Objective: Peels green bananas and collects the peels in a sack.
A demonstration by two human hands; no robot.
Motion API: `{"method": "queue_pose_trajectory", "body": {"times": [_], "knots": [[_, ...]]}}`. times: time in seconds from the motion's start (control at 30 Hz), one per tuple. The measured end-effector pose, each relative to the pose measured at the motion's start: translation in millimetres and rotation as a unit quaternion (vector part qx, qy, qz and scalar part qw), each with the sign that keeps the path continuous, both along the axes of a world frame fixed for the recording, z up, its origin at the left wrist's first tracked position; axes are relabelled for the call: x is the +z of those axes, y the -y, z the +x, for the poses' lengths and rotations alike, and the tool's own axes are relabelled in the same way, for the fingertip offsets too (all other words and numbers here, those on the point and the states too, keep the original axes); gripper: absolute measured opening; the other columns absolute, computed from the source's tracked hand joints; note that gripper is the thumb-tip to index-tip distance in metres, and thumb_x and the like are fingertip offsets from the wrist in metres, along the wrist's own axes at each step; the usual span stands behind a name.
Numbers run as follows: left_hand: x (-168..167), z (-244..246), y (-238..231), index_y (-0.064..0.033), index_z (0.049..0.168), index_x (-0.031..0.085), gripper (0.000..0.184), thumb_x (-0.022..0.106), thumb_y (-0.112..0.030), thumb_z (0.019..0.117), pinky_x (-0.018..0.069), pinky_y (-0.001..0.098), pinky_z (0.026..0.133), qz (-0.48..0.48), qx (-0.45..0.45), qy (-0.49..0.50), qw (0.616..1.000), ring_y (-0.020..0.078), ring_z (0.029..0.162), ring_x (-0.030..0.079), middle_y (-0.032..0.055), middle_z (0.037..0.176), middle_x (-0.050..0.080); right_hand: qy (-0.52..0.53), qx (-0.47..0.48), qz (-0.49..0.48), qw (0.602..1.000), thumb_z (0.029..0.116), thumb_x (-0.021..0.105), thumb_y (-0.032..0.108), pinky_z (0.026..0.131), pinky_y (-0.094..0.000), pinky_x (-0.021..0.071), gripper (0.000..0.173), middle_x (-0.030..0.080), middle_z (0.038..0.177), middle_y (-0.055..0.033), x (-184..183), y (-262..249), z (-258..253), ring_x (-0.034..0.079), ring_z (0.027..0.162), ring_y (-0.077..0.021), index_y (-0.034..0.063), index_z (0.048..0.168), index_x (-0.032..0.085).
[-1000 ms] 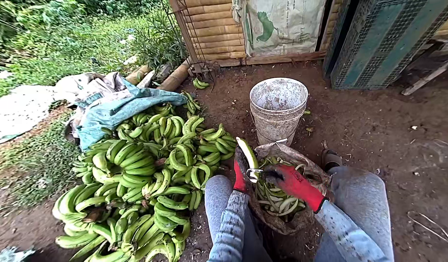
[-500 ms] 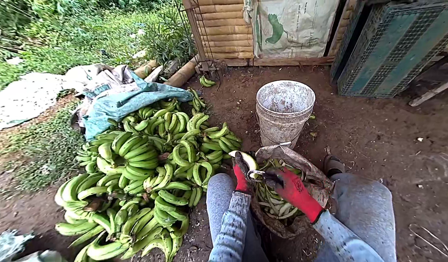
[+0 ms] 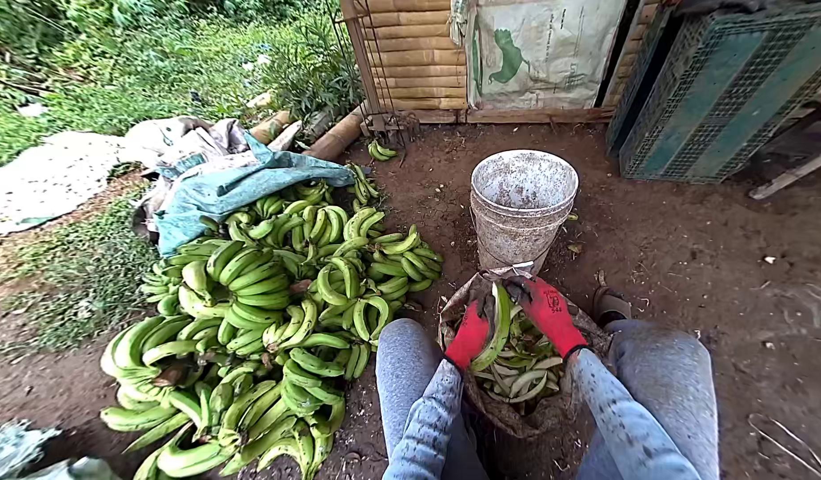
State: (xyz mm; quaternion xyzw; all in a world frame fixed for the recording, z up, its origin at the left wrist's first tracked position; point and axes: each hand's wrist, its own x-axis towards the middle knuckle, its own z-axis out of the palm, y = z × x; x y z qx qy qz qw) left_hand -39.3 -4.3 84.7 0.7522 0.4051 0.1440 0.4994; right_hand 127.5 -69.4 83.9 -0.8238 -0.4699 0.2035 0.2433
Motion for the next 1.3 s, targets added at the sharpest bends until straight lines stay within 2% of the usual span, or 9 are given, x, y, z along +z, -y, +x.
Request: {"method": "queue_pose_trajectory", "body": {"times": [0.1,0.2,0.3,0.37,0.7,0.9,1.03,1.13,1.3], "knots": [[-6,3,0,0.0079,0.146,0.045,0.043,0.036,-0.016,0.1114,0.0418,0.0370,0.113,-0.040,0.080,0.055,0.994,0.0259,0.131,0.055,0.0248,0.140,0.056,-0.026,-0.036,0.008,0.999,0.1061,0.050,0.022,0.107,-0.0547,0.0459,0.037,0.064,0.132,-0.0223,-1,1,10,0.062,0.124,-0.0375,0.0122,0.140,0.063],[-14,5,-31,-0.0049,0.106,0.058,0.048,0.022,-0.036,0.1132,0.0533,0.0282,0.050,-0.255,0.193,0.351,0.880,0.0139,0.056,0.060,0.0073,0.072,0.061,-0.066,0.067,0.151,0.984,0.0988,0.062,0.021,0.103,-0.0456,0.0515,0.034,0.069,0.123,-0.0166,-2,21,-9,0.066,0.114,-0.0284,0.0142,0.131,0.071],[-9,-5,-46,-0.0069,0.090,0.057,0.055,0.019,-0.043,0.1089,0.0514,0.0270,0.045,-0.442,0.192,0.509,0.713,0.0138,0.048,0.057,0.0039,0.061,0.056,-0.083,0.203,0.185,0.958,0.0925,0.072,0.026,0.107,-0.0449,0.0488,0.033,0.069,0.123,-0.0146,-3,33,-18,0.064,0.118,-0.0273,0.0186,0.125,0.075],[-11,-7,-44,-0.0101,0.082,0.055,0.057,0.018,-0.045,0.1082,0.0505,0.0256,0.045,-0.480,0.180,0.530,0.675,0.0126,0.047,0.057,0.0020,0.059,0.055,-0.052,0.223,0.172,0.958,0.0920,0.072,0.027,0.109,-0.0491,0.0460,0.033,0.069,0.124,-0.0172,-3,32,-17,0.062,0.120,-0.0323,0.0191,0.124,0.076],[-6,-5,-34,-0.0051,0.111,0.057,0.034,0.029,-0.025,0.1131,0.0540,0.0247,0.056,-0.249,0.217,0.431,0.840,0.0102,0.060,0.059,0.0030,0.075,0.059,0.051,0.193,0.144,0.969,0.0975,0.060,0.021,0.106,-0.0598,0.0434,0.037,0.066,0.125,-0.0269,11,19,-43,0.061,0.120,-0.0465,0.0140,0.132,0.070],[-24,3,-17,-0.0045,0.118,0.059,0.045,0.026,-0.034,0.1129,0.0550,0.0314,0.054,-0.267,0.162,0.382,0.870,0.0161,0.062,0.062,0.0089,0.080,0.064,-0.038,0.014,0.022,0.999,0.1042,0.050,0.022,0.108,-0.0522,0.0465,0.042,0.061,0.136,-0.0236,-7,-7,-27,0.060,0.125,-0.0385,0.0108,0.143,0.059],[-32,-1,-16,0.0000,0.127,0.060,0.044,0.029,-0.029,0.1136,0.0553,0.0344,0.077,-0.150,0.259,0.209,0.931,0.0177,0.084,0.063,0.0144,0.102,0.066,-0.062,-0.068,0.005,0.996,0.1062,0.048,0.015,0.106,-0.0535,0.0480,0.039,0.060,0.136,-0.0251,-15,-3,-11,0.062,0.124,-0.0397,0.0081,0.144,0.057],[-1,17,-35,0.0014,0.120,0.061,0.042,0.035,-0.030,0.1126,0.0536,0.0339,0.076,0.003,0.367,0.239,0.899,0.0151,0.082,0.061,0.0122,0.097,0.063,-0.085,-0.064,-0.005,0.994,0.1060,0.052,0.028,0.108,-0.0532,0.0465,0.041,0.063,0.134,-0.0218,-9,8,1,0.061,0.125,-0.0364,0.0103,0.142,0.060],[119,93,-112,0.0040,0.152,0.035,0.051,0.039,-0.024,0.1096,0.0498,0.0309,0.101,0.183,0.258,0.421,0.850,0.0166,0.121,0.057,0.0203,0.144,0.050,-0.061,0.006,-0.184,0.981,0.0874,0.078,0.044,0.104,-0.0596,0.0474,0.066,0.057,0.137,-0.0260,-46,13,0,0.057,0.127,-0.0417,0.0054,0.138,0.059]]}}
